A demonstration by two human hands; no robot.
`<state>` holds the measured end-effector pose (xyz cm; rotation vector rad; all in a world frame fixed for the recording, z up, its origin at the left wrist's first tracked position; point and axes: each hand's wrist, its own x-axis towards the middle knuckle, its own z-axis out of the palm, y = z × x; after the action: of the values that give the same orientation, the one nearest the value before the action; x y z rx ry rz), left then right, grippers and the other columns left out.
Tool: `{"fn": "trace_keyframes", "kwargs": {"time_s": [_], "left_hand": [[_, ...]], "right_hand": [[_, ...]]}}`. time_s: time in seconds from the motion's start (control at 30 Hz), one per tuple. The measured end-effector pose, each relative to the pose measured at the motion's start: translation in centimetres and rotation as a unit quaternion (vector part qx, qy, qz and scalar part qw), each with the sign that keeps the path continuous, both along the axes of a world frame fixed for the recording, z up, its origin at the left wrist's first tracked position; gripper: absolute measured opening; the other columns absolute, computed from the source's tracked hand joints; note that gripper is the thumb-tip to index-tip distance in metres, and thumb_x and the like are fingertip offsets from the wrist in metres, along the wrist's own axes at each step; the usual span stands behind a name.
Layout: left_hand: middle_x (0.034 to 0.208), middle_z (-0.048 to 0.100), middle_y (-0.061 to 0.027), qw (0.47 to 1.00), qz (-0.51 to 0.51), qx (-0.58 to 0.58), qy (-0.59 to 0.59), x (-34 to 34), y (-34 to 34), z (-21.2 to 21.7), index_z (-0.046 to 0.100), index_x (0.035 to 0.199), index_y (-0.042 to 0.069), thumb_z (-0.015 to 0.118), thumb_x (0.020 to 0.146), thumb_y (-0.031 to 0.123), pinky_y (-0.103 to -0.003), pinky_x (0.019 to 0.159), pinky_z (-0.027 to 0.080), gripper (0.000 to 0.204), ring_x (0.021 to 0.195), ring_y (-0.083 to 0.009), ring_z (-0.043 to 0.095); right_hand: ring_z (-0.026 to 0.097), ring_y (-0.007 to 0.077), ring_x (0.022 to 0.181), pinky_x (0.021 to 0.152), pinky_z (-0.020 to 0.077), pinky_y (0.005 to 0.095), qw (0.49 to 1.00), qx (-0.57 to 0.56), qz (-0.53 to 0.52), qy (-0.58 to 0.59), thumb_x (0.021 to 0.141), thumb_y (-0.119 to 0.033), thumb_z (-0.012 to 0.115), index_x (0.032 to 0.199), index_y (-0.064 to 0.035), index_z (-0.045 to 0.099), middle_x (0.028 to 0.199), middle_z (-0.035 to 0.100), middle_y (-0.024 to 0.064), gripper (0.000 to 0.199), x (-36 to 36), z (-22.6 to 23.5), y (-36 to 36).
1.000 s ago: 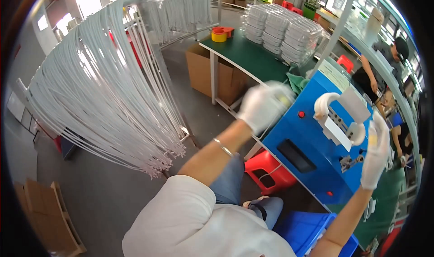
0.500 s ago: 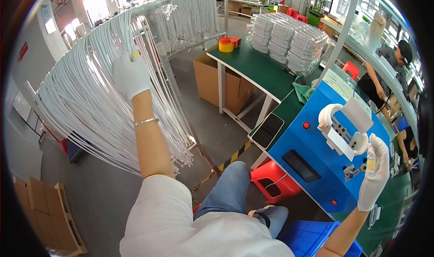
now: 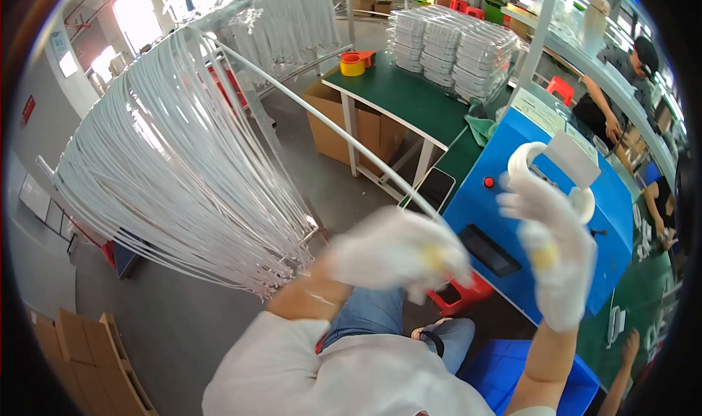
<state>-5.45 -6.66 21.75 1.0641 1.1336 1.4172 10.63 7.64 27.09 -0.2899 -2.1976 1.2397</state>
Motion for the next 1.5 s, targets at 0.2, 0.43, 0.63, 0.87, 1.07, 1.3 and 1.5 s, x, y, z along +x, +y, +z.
{"fn": "trace_keyframes", "kwargs": {"time_s": [0.2, 0.43, 0.63, 0.87, 1.07, 1.3, 1.5], "left_hand": [[0.073, 0.064, -0.0128, 0.85, -0.184, 0.108, 0.482, 10.5, 8.9, -18.4, 0.067, 0.08, 0.003, 0.058, 0.085, 0.024, -0.042, 0.07, 0.049, 0.024, 0.07, -0.0319, 0.061], [0.085, 0.061, -0.009, 0.959, 0.165, 0.229, 0.022, 0.7, 5.5, -1.1, 0.061, 0.085, -0.003, 0.069, 0.076, 0.024, -0.025, 0.053, 0.045, 0.029, 0.066, -0.0134, 0.057], [0.061, 0.043, -0.0025, 0.898, 0.028, 0.424, -0.113, -5.0, 0.7, -3.0, 0.05, 0.073, 0.003, 0.056, 0.091, 0.022, -0.023, 0.035, 0.028, 0.028, 0.041, -0.0095, 0.035], [0.059, 0.042, 0.0013, 0.902, 0.211, 0.279, -0.253, -3.6, 1.1, -7.0, 0.045, 0.078, 0.011, 0.044, 0.098, 0.03, -0.021, 0.032, 0.027, 0.027, 0.04, -0.0057, 0.031], [0.075, 0.061, -0.0087, 0.983, -0.138, 0.028, -0.116, 7.4, 7.7, -5.3, 0.063, 0.095, -0.004, 0.061, 0.09, 0.031, -0.025, 0.049, 0.046, 0.035, 0.06, -0.0123, 0.058], [0.062, 0.045, 0.0036, 0.972, 0.122, 0.079, -0.183, 0.6, 11.1, -4.3, 0.059, 0.095, 0.001, 0.056, 0.094, 0.021, -0.015, 0.038, 0.023, 0.02, 0.043, -0.0011, 0.034], [0.068, 0.054, -0.0014, 0.99, 0.108, 0.052, -0.08, -0.5, 12.5, -2.1, 0.058, 0.097, -0.002, 0.058, 0.091, 0.011, -0.016, 0.039, 0.025, 0.015, 0.044, -0.0016, 0.036]], "right_hand": [[0.053, 0.0064, 0.079, 0.068, 0.0447, 0.0215, 0.904, -0.354, 0.185, -0.155, 0.091, -0.016, 0.06, 0.125, 0.0002, 0.054, 0.087, 0.061, 0.0011, 0.038, -2.1, 0.7, -2.1], [0.053, 0.0103, 0.05, 0.046, 0.0435, 0.022, 0.946, -0.309, 0.035, -0.093, 0.085, -0.01, 0.062, 0.087, 0.0018, 0.071, 0.099, 0.066, 0.0128, 0.015, 9.3, -6.6, 4.0], [0.033, 0.0103, 0.033, 0.037, 0.0342, 0.0238, 0.782, -0.532, 0.135, 0.295, 0.099, -0.041, 0.037, 0.145, 0.0001, 0.012, 0.052, 0.045, 0.0073, 0.067, 18.9, -16.0, 6.3], [0.061, 0.0134, 0.091, 0.086, 0.0472, 0.0293, 0.779, 0.084, -0.621, 0.029, 0.1, -0.023, 0.041, 0.121, 0.0016, 0.057, 0.097, 0.065, 0.0066, 0.036, 21.2, -15.4, 5.6], [0.06, 0.0214, 0.083, 0.077, 0.0466, 0.0329, 0.99, 0.035, -0.129, -0.052, 0.093, -0.032, 0.053, 0.11, 0.0013, 0.061, 0.091, 0.063, 0.0107, 0.038, 11.2, -9.2, -0.1], [0.046, 0.0087, 0.061, 0.057, 0.0363, 0.0215, 0.927, 0.025, -0.363, -0.096, 0.09, -0.014, 0.057, 0.084, 0.0007, 0.066, 0.072, 0.055, 0.0022, 0.018, 16.7, -10.4, 2.0], [0.05, 0.0075, 0.066, 0.059, 0.0385, 0.0194, 0.925, -0.021, -0.379, -0.025, 0.085, -0.003, 0.062, 0.084, 0.0012, 0.064, 0.077, 0.059, 0.0041, 0.005, 16.9, -9.8, 2.7]]}}
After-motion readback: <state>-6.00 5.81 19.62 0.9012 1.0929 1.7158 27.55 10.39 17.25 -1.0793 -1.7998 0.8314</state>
